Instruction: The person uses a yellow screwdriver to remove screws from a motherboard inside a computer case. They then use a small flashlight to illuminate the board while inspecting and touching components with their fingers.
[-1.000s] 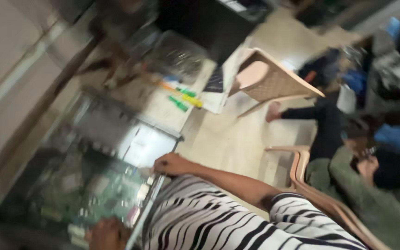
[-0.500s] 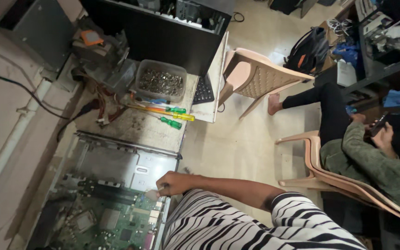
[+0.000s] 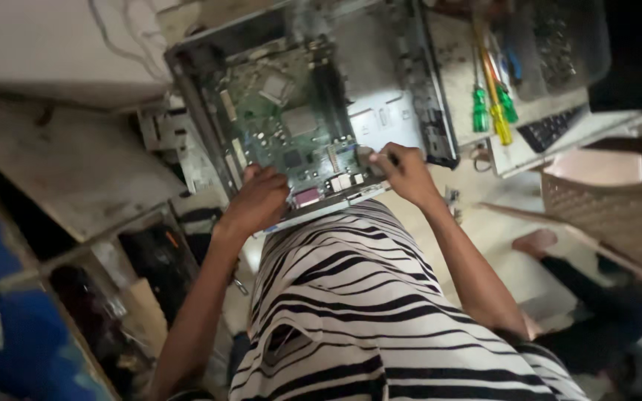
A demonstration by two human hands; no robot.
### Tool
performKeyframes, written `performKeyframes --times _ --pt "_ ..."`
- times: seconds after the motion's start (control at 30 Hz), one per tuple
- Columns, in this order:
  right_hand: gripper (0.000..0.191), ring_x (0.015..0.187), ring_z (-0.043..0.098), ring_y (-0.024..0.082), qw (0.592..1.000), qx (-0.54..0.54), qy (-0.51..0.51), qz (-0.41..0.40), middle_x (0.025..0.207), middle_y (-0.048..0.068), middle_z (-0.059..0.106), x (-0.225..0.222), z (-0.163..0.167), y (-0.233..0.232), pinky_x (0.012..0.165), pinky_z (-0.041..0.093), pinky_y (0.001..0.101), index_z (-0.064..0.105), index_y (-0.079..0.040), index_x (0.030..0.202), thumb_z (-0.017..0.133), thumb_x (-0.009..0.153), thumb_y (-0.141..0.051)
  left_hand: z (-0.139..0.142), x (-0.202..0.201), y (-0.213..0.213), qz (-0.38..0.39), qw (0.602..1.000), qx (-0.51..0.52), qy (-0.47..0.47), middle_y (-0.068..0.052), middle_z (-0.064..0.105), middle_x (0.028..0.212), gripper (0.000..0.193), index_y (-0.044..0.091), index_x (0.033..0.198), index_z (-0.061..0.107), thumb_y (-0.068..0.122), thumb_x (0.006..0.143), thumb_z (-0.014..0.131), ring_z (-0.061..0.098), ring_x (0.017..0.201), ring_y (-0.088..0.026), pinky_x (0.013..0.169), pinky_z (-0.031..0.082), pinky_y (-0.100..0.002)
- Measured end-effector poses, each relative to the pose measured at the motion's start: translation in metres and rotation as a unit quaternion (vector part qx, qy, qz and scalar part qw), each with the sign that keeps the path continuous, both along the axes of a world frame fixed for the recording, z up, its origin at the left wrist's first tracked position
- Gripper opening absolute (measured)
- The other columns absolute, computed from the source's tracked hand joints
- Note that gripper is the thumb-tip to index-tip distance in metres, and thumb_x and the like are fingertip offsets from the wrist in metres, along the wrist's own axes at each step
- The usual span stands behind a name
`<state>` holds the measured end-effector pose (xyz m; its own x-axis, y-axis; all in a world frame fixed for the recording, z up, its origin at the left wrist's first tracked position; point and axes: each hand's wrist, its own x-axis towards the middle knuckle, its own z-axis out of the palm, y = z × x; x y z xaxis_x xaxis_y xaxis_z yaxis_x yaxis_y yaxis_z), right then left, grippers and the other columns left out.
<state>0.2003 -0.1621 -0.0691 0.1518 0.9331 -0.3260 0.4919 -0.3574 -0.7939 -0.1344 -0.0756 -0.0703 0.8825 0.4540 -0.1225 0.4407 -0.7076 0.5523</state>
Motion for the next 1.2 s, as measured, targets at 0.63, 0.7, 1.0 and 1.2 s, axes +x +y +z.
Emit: performKeyframes --times 0.63,0.7,1.0,1.2 --pt "0.029 0.059 0.040 0.005 0.998 0.066 0.019 0.006 0.062 -0.001 0.049 0.003 0.033 0.008 0.053 0.032 0.0267 0.065 0.000 0.083 0.069 0.101 -0.023 0.032 -0.001 0.000 0.077 0.997 -0.017 -0.021 -0.011 0.066 0.101 0.014 0.005 0.081 0.072 0.014 0.072 0.076 0.058 0.110 -0.030 0.095 0.038 -0.048" --pt "0.031 0.062 0.039 0.006 0.998 0.064 0.021 -0.003 0.064 -0.001 0.048 0.008 0.029 0.008 0.055 0.032 0.0264 0.065 0.000 0.084 0.069 0.103 -0.024 0.031 -0.003 -0.002 0.091 0.995 -0.032 -0.020 -0.011 0.066 0.102 0.014 0.004 0.083 0.072 0.013 0.073 0.076 0.058 0.111 -0.030 0.097 0.038 -0.049" --pt "0.037 0.056 0.043 0.004 0.995 0.021 0.093 -0.043 0.062 -0.004 0.050 0.026 -0.006 0.000 0.052 0.033 0.0249 0.063 -0.001 0.082 0.065 0.104 -0.030 0.025 -0.003 -0.008 0.094 0.993 -0.014 -0.068 -0.012 0.064 0.105 0.019 0.004 0.089 0.070 0.013 0.073 0.076 0.055 0.112 -0.033 0.092 0.037 -0.049" --pt "0.033 0.058 0.044 0.003 0.993 0.035 0.106 -0.042 0.065 -0.005 0.051 0.027 -0.011 -0.006 0.052 0.034 0.0236 0.063 -0.002 0.085 0.065 0.104 -0.028 0.035 -0.003 -0.010 0.110 0.991 -0.025 -0.067 -0.010 0.061 0.097 0.014 0.004 0.086 0.069 0.012 0.075 0.076 0.055 0.104 -0.030 0.089 0.037 -0.046"
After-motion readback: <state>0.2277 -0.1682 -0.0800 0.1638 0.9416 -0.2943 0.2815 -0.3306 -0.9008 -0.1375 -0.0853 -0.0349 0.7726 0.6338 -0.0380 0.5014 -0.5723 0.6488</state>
